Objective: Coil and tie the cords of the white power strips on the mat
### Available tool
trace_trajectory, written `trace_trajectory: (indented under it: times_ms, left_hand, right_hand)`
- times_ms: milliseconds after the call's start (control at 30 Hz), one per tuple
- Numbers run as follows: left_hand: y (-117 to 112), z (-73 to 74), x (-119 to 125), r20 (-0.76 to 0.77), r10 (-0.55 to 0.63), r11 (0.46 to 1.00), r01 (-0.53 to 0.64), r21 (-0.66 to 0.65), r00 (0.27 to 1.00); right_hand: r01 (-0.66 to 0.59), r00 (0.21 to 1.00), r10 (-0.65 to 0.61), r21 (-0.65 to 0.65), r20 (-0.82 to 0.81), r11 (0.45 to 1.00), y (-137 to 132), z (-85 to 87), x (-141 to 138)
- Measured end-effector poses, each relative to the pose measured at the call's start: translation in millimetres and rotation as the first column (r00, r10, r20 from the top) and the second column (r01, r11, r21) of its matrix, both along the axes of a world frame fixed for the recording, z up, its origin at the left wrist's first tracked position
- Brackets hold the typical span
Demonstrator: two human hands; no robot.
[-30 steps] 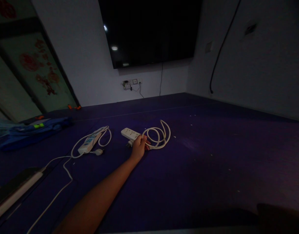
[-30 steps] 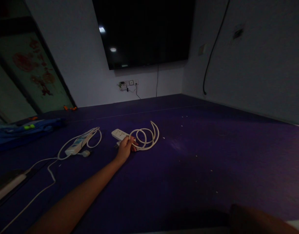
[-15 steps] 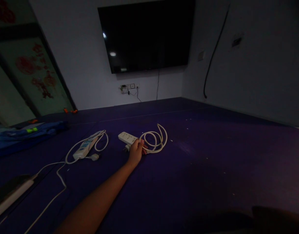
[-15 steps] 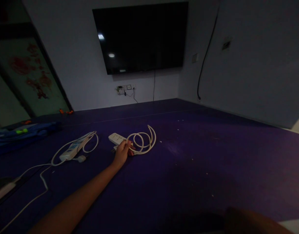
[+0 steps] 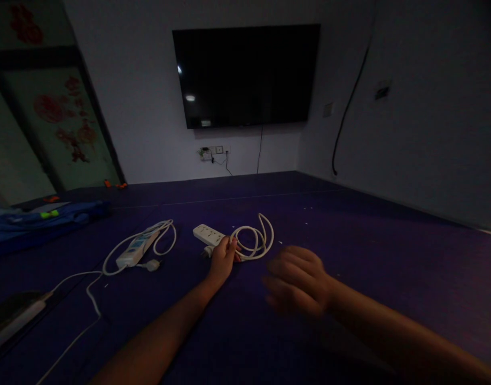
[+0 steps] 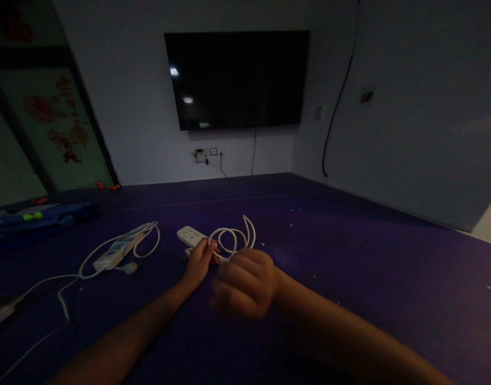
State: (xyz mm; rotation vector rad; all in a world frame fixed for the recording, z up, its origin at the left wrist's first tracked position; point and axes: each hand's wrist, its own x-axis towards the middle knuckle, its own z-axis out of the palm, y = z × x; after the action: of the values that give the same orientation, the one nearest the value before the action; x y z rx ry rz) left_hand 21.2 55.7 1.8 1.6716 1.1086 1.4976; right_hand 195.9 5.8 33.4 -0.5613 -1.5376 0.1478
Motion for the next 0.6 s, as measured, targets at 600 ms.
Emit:
trace_trajectory:
  times_ms: [600]
  left_hand:
    - [-3.5,-2.2,1.7,-0.299,0.141,0.963,-0.061,0.263,0.944]
  right_hand:
    - [0.356,0.506,-0.159,-0.038,0.848,0.934,69.9,-29.1,7.3]
